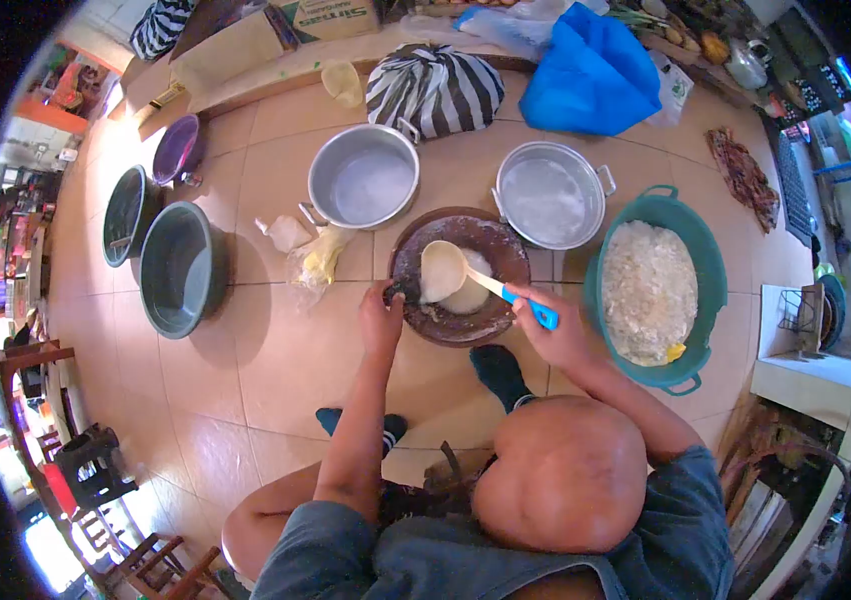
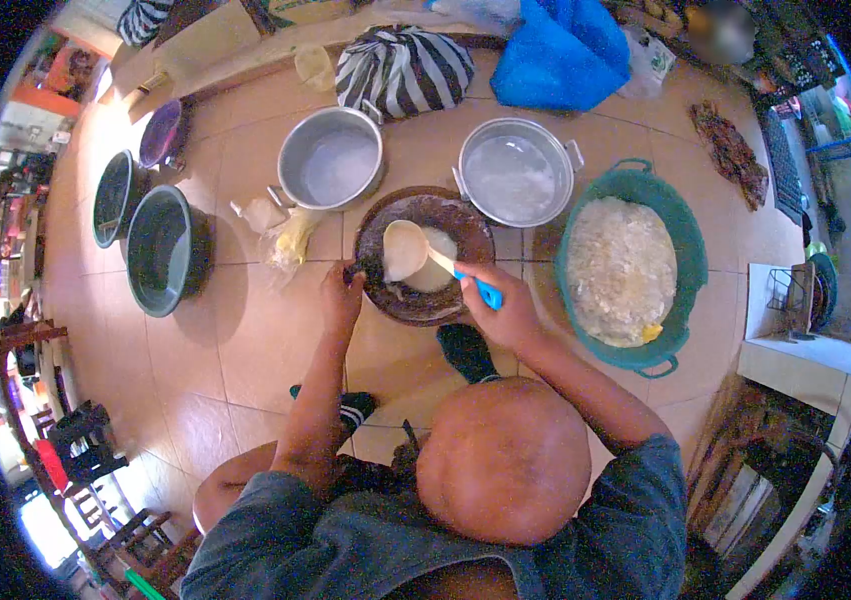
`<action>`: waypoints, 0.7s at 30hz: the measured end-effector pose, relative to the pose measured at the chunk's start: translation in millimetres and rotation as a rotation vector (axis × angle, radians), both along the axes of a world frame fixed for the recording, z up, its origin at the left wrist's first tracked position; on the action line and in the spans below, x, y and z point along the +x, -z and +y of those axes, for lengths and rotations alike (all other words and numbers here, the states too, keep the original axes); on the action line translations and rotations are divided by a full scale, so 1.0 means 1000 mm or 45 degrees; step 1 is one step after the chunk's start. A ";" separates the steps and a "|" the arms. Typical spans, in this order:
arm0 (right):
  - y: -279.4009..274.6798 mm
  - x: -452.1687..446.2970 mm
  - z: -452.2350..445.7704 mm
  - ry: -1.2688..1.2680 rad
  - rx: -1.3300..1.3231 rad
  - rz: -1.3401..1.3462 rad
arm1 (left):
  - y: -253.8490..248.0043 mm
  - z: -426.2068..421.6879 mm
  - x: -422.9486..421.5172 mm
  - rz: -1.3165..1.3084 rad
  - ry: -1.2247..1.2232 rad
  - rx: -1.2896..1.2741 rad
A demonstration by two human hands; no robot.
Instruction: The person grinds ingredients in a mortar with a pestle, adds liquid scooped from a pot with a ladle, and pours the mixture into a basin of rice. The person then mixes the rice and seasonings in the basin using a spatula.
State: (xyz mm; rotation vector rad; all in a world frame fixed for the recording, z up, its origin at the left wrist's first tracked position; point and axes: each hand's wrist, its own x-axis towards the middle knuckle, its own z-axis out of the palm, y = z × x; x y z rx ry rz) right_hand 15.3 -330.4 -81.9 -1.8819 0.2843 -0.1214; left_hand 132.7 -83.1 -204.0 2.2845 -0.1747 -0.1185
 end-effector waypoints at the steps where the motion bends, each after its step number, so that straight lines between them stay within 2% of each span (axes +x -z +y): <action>1: -0.005 0.000 0.001 -0.036 -0.056 -0.055 | 0.000 0.003 -0.001 -0.034 0.011 -0.005; 7: -0.021 -0.003 -0.001 -0.294 -0.386 -0.177 | -0.012 0.012 -0.013 -0.039 0.026 0.035; 13: -0.014 -0.012 -0.012 -0.647 -0.781 -0.328 | -0.013 0.016 -0.019 -0.019 0.050 0.014; 16: -0.017 -0.016 -0.020 -0.904 -0.937 -0.237 | -0.012 0.017 -0.023 -0.024 0.055 -0.001; 18: -0.015 -0.017 -0.024 -0.835 -0.682 0.213 | -0.012 0.016 -0.026 -0.003 0.049 0.017; 20: -0.013 -0.021 -0.029 -0.689 -0.621 0.204 | -0.012 0.013 -0.028 0.026 0.038 0.016; 21: -0.013 -0.025 -0.033 -0.580 -0.690 -0.025 | -0.011 0.011 -0.029 0.044 0.031 0.005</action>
